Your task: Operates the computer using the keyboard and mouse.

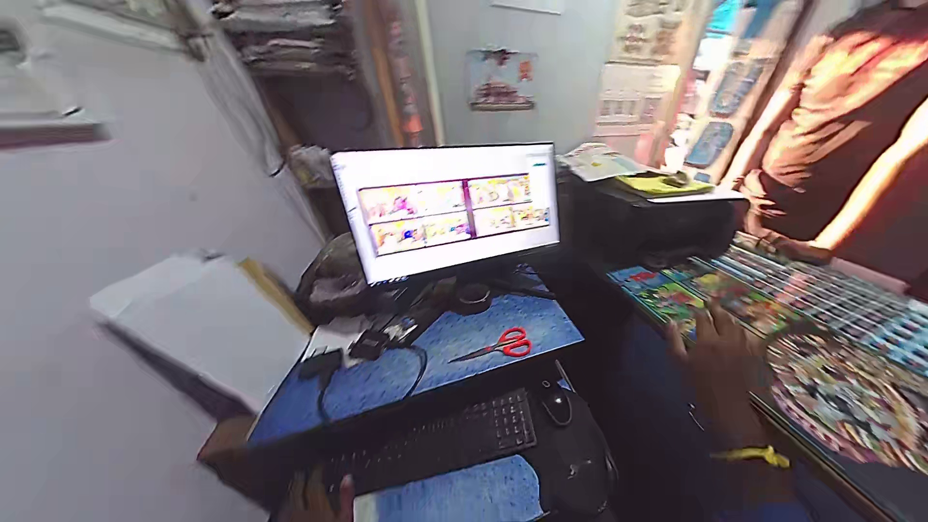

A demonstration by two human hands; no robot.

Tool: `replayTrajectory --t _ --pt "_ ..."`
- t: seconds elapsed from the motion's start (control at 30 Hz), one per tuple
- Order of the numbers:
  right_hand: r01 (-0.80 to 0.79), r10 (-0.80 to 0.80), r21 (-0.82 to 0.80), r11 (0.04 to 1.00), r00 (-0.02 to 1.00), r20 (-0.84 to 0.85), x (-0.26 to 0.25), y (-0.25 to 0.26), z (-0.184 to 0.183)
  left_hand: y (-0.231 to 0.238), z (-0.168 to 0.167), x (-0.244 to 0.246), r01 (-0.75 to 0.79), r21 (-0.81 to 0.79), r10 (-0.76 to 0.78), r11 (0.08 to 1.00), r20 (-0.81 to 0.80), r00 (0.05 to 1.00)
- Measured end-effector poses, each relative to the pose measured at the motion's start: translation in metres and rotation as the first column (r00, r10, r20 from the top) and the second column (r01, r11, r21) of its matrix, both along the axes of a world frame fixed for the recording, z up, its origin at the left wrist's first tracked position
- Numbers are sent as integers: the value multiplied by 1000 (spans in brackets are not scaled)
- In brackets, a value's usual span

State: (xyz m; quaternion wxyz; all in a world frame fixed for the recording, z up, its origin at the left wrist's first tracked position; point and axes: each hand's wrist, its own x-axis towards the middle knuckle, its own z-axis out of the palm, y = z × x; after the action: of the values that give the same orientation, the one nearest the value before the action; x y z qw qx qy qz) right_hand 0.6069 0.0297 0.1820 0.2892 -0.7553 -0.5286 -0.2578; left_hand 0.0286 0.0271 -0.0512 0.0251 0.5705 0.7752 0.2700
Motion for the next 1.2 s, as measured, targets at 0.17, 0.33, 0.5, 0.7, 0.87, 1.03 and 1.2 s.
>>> replayTrajectory --t 0.17,0.33,0.5,0.7,0.87,1.03,1.2 --pt "-482 410 -334 810 873 -266 -95 30 -89 7 -22 -10 -66 90 70 994 -47 996" --pt "-440 406 -253 862 897 -176 -132 66 -194 9 -19 -6 -107 54 109 993 -44 993" --pt "-467 441 -191 864 883 -162 -132 69 -227 11 -24 -7 -113 111 118 987 -40 992" --pt "-453 426 -304 838 891 -154 -136 64 -223 11 -26 -6 -125 82 130 989 -61 990" --pt "-471 445 -317 823 882 -156 -139 62 -220 11 -24 -6 -124 98 132 987 -77 988" --pt "-473 450 -308 825 881 -148 -143 57 -214 12 -29 -7 -127 122 139 984 -101 985" --pt "-472 454 -293 832 881 -131 -144 57 -214 12 -29 -6 -128 129 141 983 -97 985"
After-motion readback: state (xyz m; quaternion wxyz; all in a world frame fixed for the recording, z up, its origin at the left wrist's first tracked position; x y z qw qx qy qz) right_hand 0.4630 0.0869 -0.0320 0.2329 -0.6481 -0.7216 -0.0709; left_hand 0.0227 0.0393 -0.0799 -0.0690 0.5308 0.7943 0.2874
